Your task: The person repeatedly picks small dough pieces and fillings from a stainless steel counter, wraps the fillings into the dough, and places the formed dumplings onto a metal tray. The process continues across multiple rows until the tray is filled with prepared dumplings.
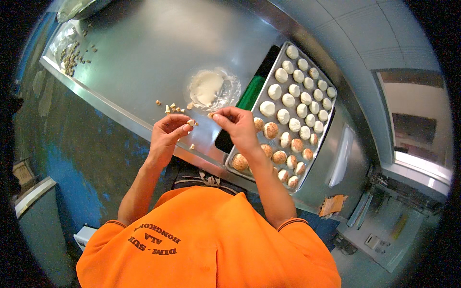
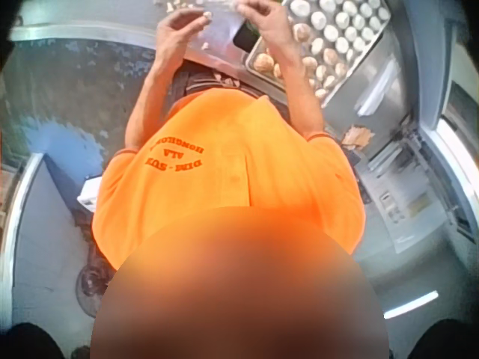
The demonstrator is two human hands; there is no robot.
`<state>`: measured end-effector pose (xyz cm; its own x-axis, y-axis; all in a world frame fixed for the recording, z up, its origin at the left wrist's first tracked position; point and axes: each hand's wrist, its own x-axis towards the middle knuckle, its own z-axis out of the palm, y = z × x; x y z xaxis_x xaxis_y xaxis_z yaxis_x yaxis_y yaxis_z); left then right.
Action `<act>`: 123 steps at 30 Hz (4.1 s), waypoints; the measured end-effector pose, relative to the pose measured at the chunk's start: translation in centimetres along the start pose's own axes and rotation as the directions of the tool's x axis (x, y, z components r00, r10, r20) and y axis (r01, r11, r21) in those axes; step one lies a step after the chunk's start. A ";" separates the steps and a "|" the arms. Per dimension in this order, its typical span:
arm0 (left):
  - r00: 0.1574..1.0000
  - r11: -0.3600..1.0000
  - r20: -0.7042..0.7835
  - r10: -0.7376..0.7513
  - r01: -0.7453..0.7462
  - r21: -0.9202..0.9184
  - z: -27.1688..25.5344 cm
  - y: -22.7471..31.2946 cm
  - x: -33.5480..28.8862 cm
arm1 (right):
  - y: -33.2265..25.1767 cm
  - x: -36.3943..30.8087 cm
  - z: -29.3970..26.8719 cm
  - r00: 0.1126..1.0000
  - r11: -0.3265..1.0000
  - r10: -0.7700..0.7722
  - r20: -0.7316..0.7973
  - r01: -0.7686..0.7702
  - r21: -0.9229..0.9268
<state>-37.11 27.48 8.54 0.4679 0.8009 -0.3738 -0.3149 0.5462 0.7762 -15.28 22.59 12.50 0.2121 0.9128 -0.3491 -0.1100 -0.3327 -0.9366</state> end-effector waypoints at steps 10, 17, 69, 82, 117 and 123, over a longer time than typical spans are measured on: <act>0.968 0.989 0.243 -0.065 0.096 -0.117 6.5 -0.3 -0.3 | -3.0 -6.4 -1.0 0.647 0.420 -0.760 0.053 0.553 -0.719; 0.948 0.991 0.297 -0.112 0.130 -0.040 11.0 -2.9 -0.2 | -1.6 -9.3 -5.6 0.616 0.359 -0.787 0.030 0.498 -0.790; 0.774 0.128 0.633 0.010 -0.629 0.767 32.2 -20.3 14.6 | 10.4 -7.1 -36.1 0.869 0.681 -0.340 -0.360 -0.037 -0.731; 0.746 -0.064 0.663 -0.061 -0.666 0.744 32.1 -21.9 15.3 | 12.1 -6.4 -35.4 0.846 0.514 -0.439 -0.303 -0.040 -0.857; 0.892 0.447 0.230 0.389 -0.401 0.800 13.5 -10.8 2.5 | 6.3 -6.3 -16.3 0.859 0.709 -0.497 -0.120 0.323 -0.626; 0.874 0.434 -0.157 0.460 -0.068 0.898 -1.3 -6.3 -0.9 | 9.7 -1.8 -2.5 0.868 0.605 -0.351 0.352 0.497 -0.623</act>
<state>-36.58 23.64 3.31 0.1343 0.9897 -0.0487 0.5735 -0.0375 0.8184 -14.31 17.10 3.99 -0.1193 0.9922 0.0358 0.6434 0.1048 -0.7583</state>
